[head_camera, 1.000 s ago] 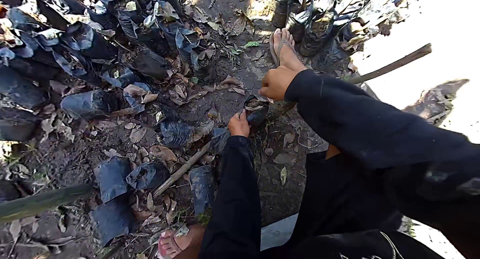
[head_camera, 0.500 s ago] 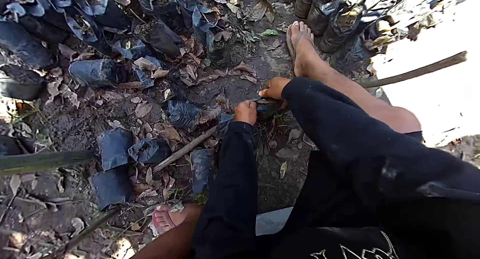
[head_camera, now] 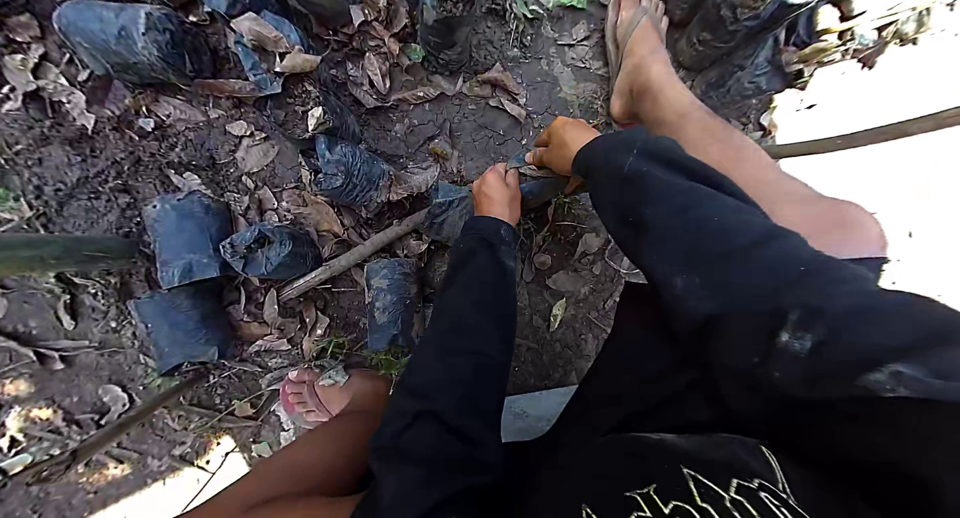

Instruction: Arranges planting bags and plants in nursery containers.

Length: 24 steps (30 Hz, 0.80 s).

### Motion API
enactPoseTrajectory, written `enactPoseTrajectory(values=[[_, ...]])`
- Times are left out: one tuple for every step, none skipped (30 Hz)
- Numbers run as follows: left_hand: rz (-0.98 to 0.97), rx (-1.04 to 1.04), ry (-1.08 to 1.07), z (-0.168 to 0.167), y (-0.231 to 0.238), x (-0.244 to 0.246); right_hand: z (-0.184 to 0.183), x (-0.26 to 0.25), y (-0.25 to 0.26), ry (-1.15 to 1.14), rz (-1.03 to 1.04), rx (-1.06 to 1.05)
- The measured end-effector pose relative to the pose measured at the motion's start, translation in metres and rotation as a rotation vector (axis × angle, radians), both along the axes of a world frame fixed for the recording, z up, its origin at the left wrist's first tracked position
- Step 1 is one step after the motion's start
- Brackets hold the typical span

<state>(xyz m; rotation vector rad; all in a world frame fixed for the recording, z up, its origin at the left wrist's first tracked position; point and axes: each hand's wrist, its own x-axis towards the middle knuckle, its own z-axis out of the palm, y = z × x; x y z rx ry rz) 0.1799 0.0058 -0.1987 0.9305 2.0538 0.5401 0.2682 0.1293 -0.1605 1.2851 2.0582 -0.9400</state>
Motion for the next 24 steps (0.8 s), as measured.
enactPoseTrajectory(values=[[-0.005, -0.004, 0.014, -0.001, -0.001, 0.001, -0.003, 0.0, -0.001, 0.005, -0.007, 0.009], [-0.012, -0.01, 0.023, -0.001, 0.0, 0.002, -0.005, 0.001, -0.002, 0.002, -0.016, 0.01], [-0.018, -0.014, 0.029, 0.0, 0.001, 0.003, -0.006, 0.003, 0.0, 0.004, -0.02, 0.008], [-0.019, -0.008, 0.036, 0.001, 0.001, 0.005, -0.008, 0.005, 0.002, 0.021, -0.017, 0.009], [-0.016, 0.01, 0.049, 0.002, 0.0, 0.006, -0.011, 0.007, 0.003, 0.045, -0.007, 0.007], [-0.012, 0.034, 0.066, 0.002, -0.002, 0.007, -0.014, 0.009, 0.004, 0.077, 0.005, 0.007], [-0.011, 0.057, 0.075, 0.0, -0.001, 0.006, -0.017, 0.01, 0.007, 0.105, 0.01, 0.007], [-0.011, 0.068, 0.077, -0.003, 0.001, 0.005, -0.02, 0.009, 0.01, 0.12, 0.005, 0.003], [-0.018, 0.061, 0.072, -0.006, 0.001, 0.004, -0.022, 0.009, 0.011, 0.119, -0.007, -0.009], [-0.03, 0.033, 0.058, -0.007, -0.002, 0.004, -0.024, 0.011, 0.007, 0.109, -0.024, -0.026], [-0.048, -0.015, 0.037, -0.005, -0.002, 0.002, -0.025, 0.011, 0.005, 0.105, -0.039, -0.036], [-0.066, -0.071, 0.004, 0.002, 0.0, -0.003, -0.026, 0.011, 0.005, 0.109, -0.051, -0.035], [-0.067, -0.115, -0.04, 0.013, -0.001, -0.009, -0.027, 0.011, 0.004, 0.123, -0.063, -0.034], [-0.008, -0.113, -0.071, 0.026, -0.005, -0.016, -0.024, 0.01, 0.004, 0.128, -0.068, -0.037], [0.119, -0.065, -0.048, 0.04, -0.013, -0.023, -0.016, 0.007, 0.006, 0.126, -0.074, -0.042], [0.292, -0.005, 0.034, 0.05, -0.025, -0.03, -0.006, 0.003, 0.008, 0.125, -0.091, -0.035], [0.493, 0.041, 0.117, 0.056, -0.036, -0.036, 0.005, -0.001, 0.01, 0.141, -0.114, -0.009], [0.667, 0.055, 0.182, 0.055, -0.047, -0.037, 0.019, -0.004, 0.01, 0.173, -0.134, 0.026], [0.769, 0.009, 0.21, 0.049, -0.061, -0.035, 0.033, -0.005, 0.008, 0.21, -0.151, 0.054], [0.808, -0.08, 0.197, 0.04, -0.071, -0.029, 0.046, -0.009, 0.006, 0.259, -0.162, 0.079], [0.815, -0.183, 0.149, 0.029, -0.075, -0.022, 0.059, -0.014, 0.004, 0.312, -0.164, 0.093], [0.812, -0.266, 0.093, 0.018, -0.074, -0.013, 0.07, -0.02, 0.002, 0.362, -0.156, 0.101], [0.824, -0.317, 0.051, 0.006, -0.07, -0.005, 0.079, -0.024, -0.001, 0.4, -0.139, 0.102], [0.855, -0.335, 0.027, -0.006, -0.064, 0.002, 0.083, -0.027, -0.004, 0.423, -0.111, 0.099]])
